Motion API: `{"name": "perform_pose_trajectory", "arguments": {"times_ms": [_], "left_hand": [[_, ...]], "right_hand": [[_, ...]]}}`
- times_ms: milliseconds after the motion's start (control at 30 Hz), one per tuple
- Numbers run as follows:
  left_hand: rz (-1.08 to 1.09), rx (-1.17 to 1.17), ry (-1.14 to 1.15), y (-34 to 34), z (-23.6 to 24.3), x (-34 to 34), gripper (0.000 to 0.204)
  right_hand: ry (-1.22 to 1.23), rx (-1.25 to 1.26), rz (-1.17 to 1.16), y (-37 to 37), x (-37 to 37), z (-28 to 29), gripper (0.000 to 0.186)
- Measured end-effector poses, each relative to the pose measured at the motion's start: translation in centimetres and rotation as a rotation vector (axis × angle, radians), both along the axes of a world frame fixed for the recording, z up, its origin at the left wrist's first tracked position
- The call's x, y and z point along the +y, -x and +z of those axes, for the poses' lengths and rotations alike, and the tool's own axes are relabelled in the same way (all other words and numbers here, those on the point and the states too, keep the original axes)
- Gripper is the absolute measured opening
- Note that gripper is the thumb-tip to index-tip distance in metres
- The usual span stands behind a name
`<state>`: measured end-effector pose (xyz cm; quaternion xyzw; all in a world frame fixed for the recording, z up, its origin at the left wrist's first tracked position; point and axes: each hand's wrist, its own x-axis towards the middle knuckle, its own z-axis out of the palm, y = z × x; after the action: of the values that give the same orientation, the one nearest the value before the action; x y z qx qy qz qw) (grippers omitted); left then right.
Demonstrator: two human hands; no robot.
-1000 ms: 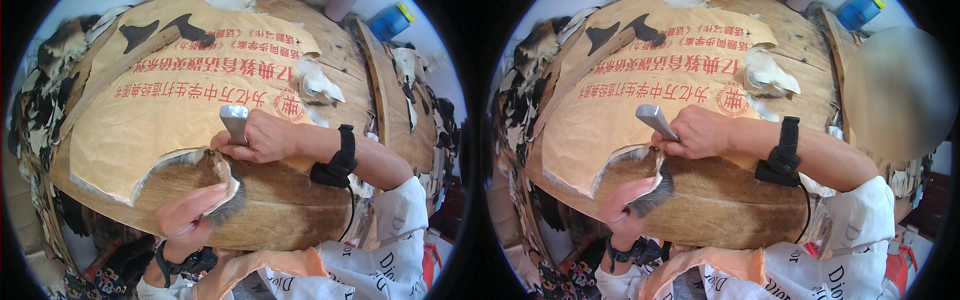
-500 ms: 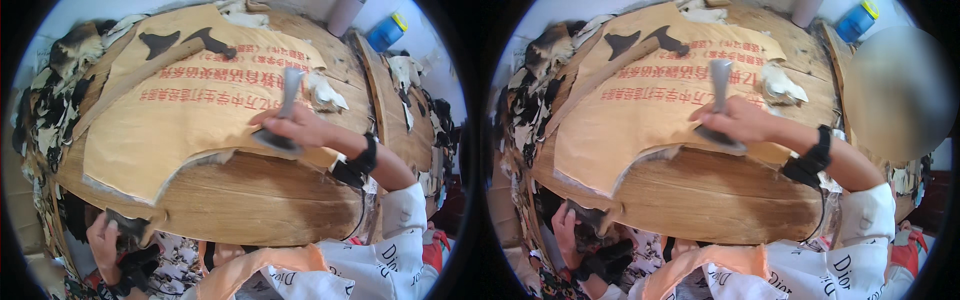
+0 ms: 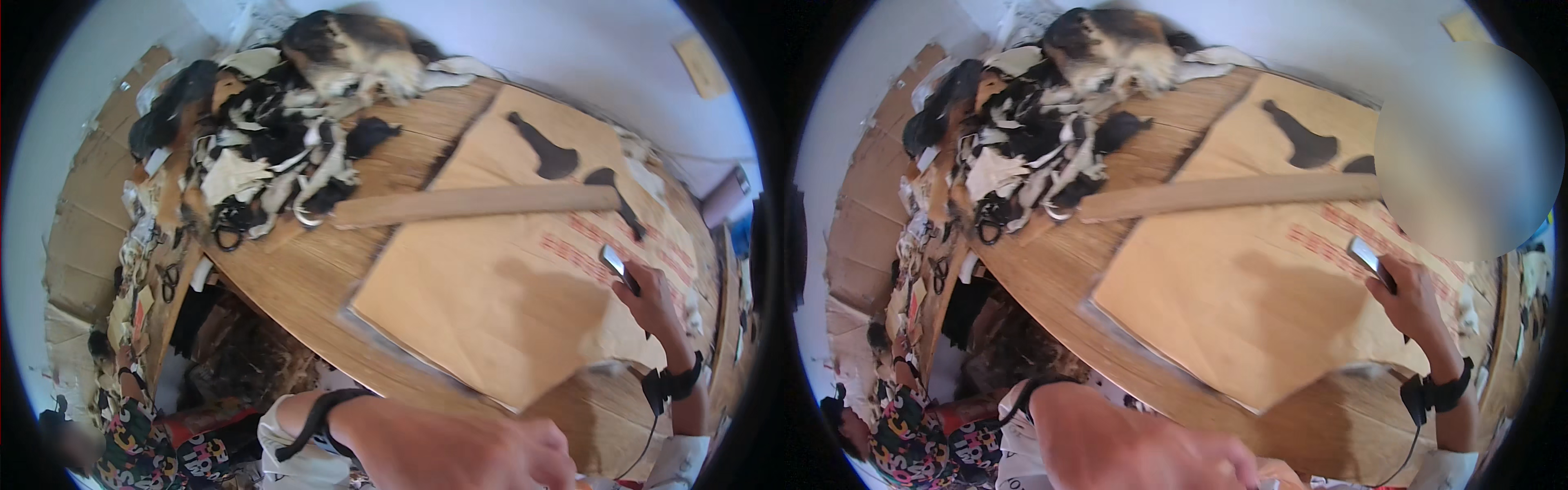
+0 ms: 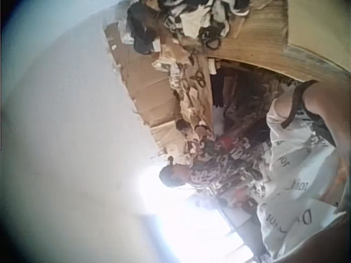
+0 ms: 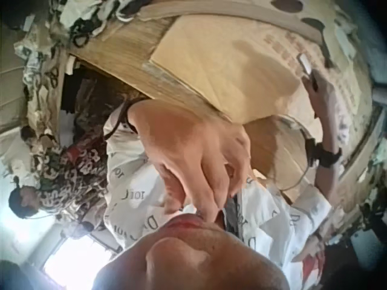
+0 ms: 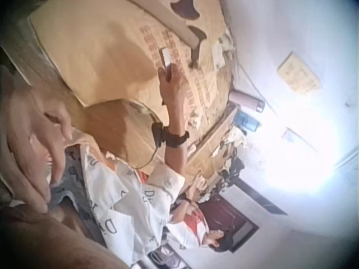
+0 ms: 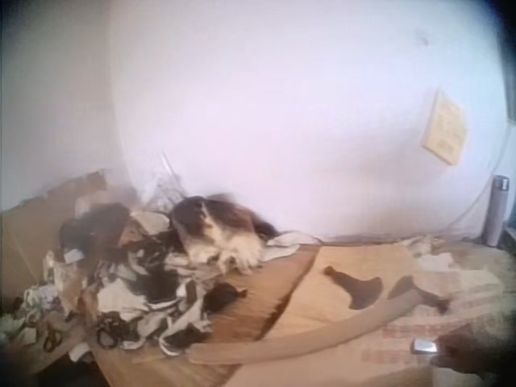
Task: Sewing pieces of fur together and cutting patterns out of animal pelts in a workshop.
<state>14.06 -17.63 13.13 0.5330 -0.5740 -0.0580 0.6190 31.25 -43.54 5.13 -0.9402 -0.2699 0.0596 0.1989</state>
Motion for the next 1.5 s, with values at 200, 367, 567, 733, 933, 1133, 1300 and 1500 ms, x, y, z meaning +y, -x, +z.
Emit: {"name": "perform_pose_trajectory", "arguments": {"times_ms": [200,367,567,733,933,1133,1300,1500], "left_hand": [[0.036,0.13,0.272,0.3,0.3,7.0,0.026],[0.025,0.182,0.234,-1.3,0.0,11.0,0.031],[0.518,-0.036,-0.305,-5.9,-4.7,15.8,0.022],[1.317,-0.315,-1.345,-11.7,-11.4,23.2,0.03],[1.436,-0.368,-1.642,-14.9,-14.0,29.7,0.044],[1.448,-0.303,-1.7,-15.2,-13.5,31.8,0.041],[1.697,-0.526,-1.783,-14.1,-13.5,31.6,0.04],[1.626,-0.39,-1.094,-7.9,-11.7,25.9,0.028]], "right_hand": [[0.057,0.035,-0.041,-1.4,7.1,-2.1,0.019],[-0.063,-0.067,0.028,-3.0,10.5,-2.3,0.02],[-0.109,-0.122,-0.027,-5.2,13.0,-3.4,0.023],[-0.051,-0.067,-0.013,-5.6,13.2,-3.3,0.028],[0.073,-0.119,0.113,-5.7,12.8,-3.7,0.043],[0.177,-0.065,0.188,-6.8,13.1,-5.1,0.053],[0.188,0.015,0.264,-6.7,13.4,-4.6,0.051],[0.205,-0.124,0.118,-4.3,4.6,-1.8,0.048]]}}
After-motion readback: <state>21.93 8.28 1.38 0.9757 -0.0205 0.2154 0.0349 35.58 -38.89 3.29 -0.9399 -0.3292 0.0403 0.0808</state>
